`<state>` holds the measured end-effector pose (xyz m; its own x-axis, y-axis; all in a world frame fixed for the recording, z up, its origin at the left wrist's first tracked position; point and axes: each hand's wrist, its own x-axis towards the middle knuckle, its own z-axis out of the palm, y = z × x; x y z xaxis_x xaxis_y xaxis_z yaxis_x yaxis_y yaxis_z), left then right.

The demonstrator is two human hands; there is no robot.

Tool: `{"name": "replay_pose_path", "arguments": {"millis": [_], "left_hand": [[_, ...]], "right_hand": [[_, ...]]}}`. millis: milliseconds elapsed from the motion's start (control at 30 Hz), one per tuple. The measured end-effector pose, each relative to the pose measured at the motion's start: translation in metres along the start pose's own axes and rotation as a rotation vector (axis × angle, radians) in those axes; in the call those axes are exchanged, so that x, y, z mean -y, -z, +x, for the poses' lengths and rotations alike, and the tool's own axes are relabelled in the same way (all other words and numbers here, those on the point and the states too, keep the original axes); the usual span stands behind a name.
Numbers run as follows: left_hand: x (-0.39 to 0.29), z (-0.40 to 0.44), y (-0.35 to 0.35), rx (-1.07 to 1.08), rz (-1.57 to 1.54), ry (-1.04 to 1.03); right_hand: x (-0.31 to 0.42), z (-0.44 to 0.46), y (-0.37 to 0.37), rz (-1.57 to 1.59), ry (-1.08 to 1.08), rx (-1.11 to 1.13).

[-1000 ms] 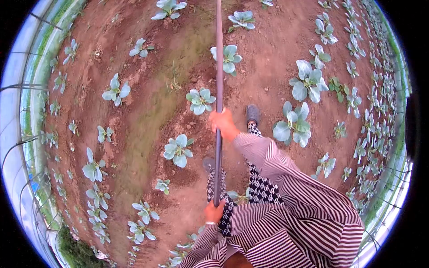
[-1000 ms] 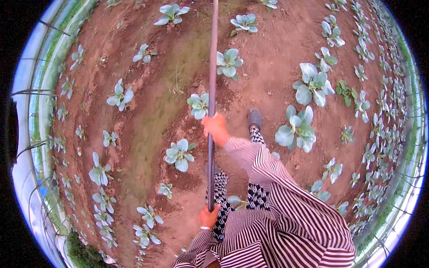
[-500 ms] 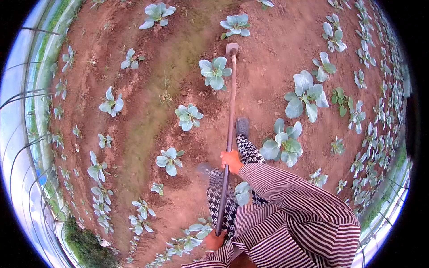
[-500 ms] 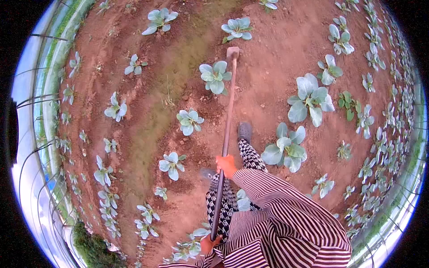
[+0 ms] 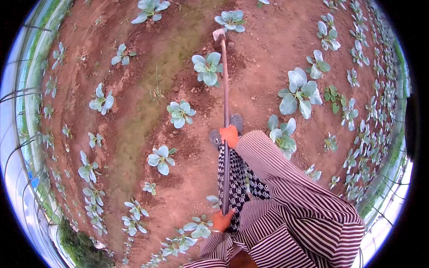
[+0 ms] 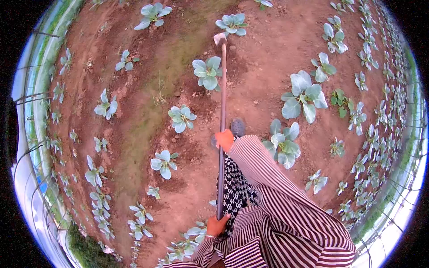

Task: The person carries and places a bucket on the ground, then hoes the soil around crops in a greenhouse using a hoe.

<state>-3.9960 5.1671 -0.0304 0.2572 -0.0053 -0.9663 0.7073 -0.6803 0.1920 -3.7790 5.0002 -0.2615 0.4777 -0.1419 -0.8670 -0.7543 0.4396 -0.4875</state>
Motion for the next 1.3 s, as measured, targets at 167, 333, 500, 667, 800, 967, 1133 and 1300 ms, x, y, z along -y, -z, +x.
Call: {"name": "replay_pose_path", "arguments": {"millis": [167, 333, 500, 667, 800, 967, 1133, 1300], "left_hand": [[0.048, -0.081, 0.022, -0.225, 0.214, 0.096], [0.079, -0.060, 0.021, -0.414, 0.247, 0.060], [-0.044, 0.016, 0.021, -0.430, 0.231, -0.015], [-0.244, 0.084, 0.001, -0.359, -0.015, -0.261], [-0.328, 0.134, -0.051, -0.294, 0.006, -0.235], [-0.347, 0.047, -0.065, -0.137, 0.110, 0.054], [-0.346, -0.025, -0.054, -0.272, 0.101, 0.159], [-0.343, 0.005, -0.055, -0.327, 0.187, 0.078]], "right_hand": [[-0.062, -0.084, -0.005, 0.263, -0.186, 0.131], [0.011, -0.097, -0.021, 0.490, -0.385, 0.178], [0.151, -0.051, -0.001, 0.406, -0.017, 0.229], [0.328, 0.049, 0.049, 0.103, 0.273, -0.001], [0.356, 0.151, 0.119, -0.051, 0.300, -0.036], [0.284, 0.144, 0.157, 0.071, 0.056, -0.008], [0.300, 0.065, 0.144, 0.256, -0.254, 0.023], [0.323, 0.073, 0.143, 0.285, -0.099, 0.108]]}}
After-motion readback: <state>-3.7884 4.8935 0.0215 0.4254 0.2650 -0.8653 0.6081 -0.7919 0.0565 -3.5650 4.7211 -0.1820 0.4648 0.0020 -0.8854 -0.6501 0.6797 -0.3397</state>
